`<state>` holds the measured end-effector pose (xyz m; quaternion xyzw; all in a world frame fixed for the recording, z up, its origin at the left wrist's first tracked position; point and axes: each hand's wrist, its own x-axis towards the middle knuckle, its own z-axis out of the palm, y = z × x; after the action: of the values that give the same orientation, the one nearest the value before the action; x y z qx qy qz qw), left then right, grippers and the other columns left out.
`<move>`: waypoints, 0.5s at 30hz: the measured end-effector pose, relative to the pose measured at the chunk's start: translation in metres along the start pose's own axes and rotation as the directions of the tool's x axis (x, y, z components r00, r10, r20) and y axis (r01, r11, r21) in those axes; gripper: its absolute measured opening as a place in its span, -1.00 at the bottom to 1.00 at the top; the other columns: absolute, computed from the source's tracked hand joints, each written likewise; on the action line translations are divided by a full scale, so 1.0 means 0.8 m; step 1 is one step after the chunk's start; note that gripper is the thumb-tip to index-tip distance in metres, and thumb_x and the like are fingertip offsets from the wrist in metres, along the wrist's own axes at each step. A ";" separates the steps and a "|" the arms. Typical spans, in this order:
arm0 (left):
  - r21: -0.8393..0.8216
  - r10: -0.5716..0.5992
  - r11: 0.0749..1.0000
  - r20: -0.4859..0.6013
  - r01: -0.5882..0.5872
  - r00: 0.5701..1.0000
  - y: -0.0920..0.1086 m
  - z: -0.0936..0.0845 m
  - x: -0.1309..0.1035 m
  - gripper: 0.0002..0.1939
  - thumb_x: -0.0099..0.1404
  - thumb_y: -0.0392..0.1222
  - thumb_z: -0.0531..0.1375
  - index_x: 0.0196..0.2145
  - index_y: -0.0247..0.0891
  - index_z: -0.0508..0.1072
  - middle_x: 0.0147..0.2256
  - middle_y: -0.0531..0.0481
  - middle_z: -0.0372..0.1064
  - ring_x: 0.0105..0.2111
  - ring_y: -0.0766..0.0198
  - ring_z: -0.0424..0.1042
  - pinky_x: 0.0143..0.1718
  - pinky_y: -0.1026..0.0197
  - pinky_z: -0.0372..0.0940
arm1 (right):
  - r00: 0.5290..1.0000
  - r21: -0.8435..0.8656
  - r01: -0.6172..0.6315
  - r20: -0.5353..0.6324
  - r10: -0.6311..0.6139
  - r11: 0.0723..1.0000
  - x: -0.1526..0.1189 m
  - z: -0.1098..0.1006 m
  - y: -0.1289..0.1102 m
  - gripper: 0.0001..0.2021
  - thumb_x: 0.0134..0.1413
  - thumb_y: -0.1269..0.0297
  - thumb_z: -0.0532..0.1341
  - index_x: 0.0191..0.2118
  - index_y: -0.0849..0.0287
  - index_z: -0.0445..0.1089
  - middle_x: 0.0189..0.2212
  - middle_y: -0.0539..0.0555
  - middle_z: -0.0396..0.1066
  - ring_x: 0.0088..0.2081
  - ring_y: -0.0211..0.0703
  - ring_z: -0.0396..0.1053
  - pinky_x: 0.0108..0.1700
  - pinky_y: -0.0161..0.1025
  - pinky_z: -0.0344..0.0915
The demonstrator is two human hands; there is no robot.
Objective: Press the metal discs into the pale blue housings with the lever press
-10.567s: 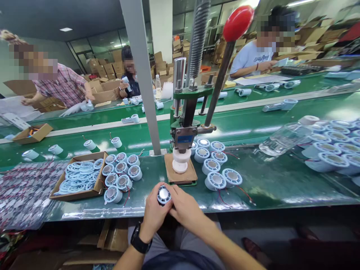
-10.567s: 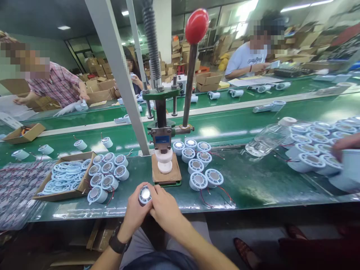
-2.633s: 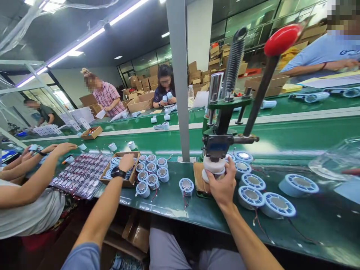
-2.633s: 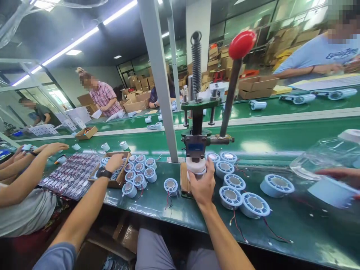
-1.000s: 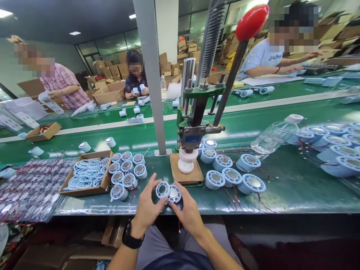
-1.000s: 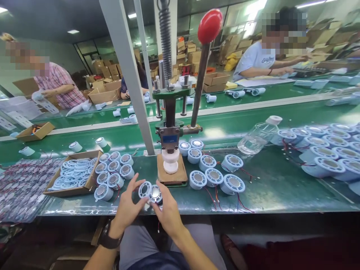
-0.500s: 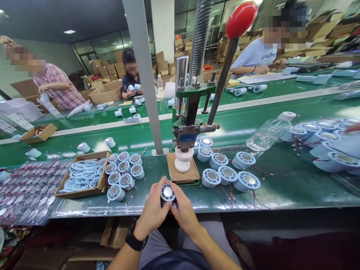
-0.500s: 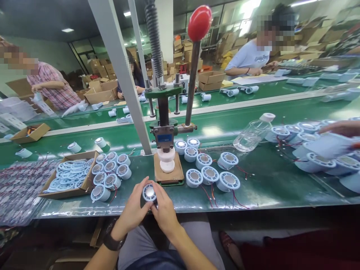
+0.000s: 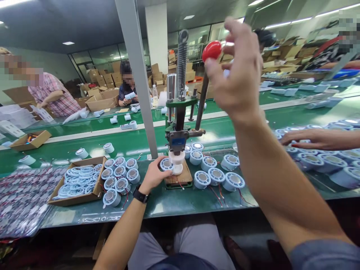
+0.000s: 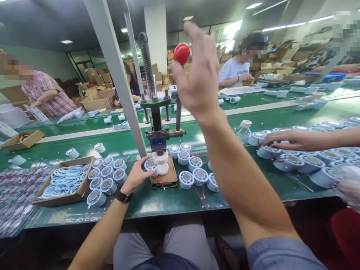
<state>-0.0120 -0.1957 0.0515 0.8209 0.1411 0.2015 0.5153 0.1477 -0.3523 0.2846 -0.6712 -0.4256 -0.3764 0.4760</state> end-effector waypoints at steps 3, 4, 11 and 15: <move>-0.157 0.002 0.987 0.068 0.009 0.998 0.000 0.024 0.028 -0.45 0.03 -0.35 0.32 0.02 -0.36 0.42 -0.02 -0.17 0.48 -0.05 0.08 0.47 0.04 0.09 0.33 | 0.981 0.137 -0.171 0.119 0.155 0.976 0.065 0.023 0.010 -0.34 0.17 0.23 -0.26 0.12 0.76 0.17 -0.16 0.16 0.43 -0.17 -0.32 0.44 -0.18 -0.35 0.28; -0.210 0.004 0.978 0.095 0.016 0.995 -0.002 0.029 0.034 -0.45 0.03 -0.35 0.32 0.02 -0.38 0.41 0.00 -0.18 0.48 -0.04 0.09 0.47 0.05 0.10 0.33 | 0.969 0.166 -0.209 0.166 0.181 0.964 0.072 0.029 0.013 -0.28 0.08 0.24 -0.35 0.01 0.86 0.19 -0.28 0.14 0.43 -0.29 -0.36 0.44 -0.28 -0.37 0.25; -0.280 0.005 0.957 0.273 0.074 0.962 -0.019 0.031 0.040 -0.41 0.04 -0.25 0.37 0.04 -0.39 0.40 0.00 -0.24 0.47 -0.03 0.05 0.47 0.07 0.02 0.31 | 0.943 0.279 -0.291 0.244 0.226 0.915 0.077 0.039 0.026 -0.37 0.01 0.23 -0.33 -0.28 0.84 0.20 -0.40 0.16 0.42 -0.44 -0.41 0.42 -0.41 -0.50 0.17; -0.176 0.058 0.984 0.299 -0.005 0.953 -0.020 0.007 0.042 -0.27 0.03 -0.22 0.39 0.17 -0.32 0.33 0.06 -0.23 0.42 0.01 0.07 0.45 0.02 0.09 0.35 | 0.952 0.266 -0.274 0.208 0.223 0.924 0.067 0.013 0.009 -0.37 0.10 0.24 -0.30 -0.11 0.76 0.25 -0.32 0.08 0.43 -0.33 -0.41 0.45 -0.35 -0.49 0.21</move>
<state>0.0202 -0.1786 0.0409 0.7963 0.0293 0.0931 0.5970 0.1748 -0.3319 0.3282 -0.6726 -0.4275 -0.1859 0.5747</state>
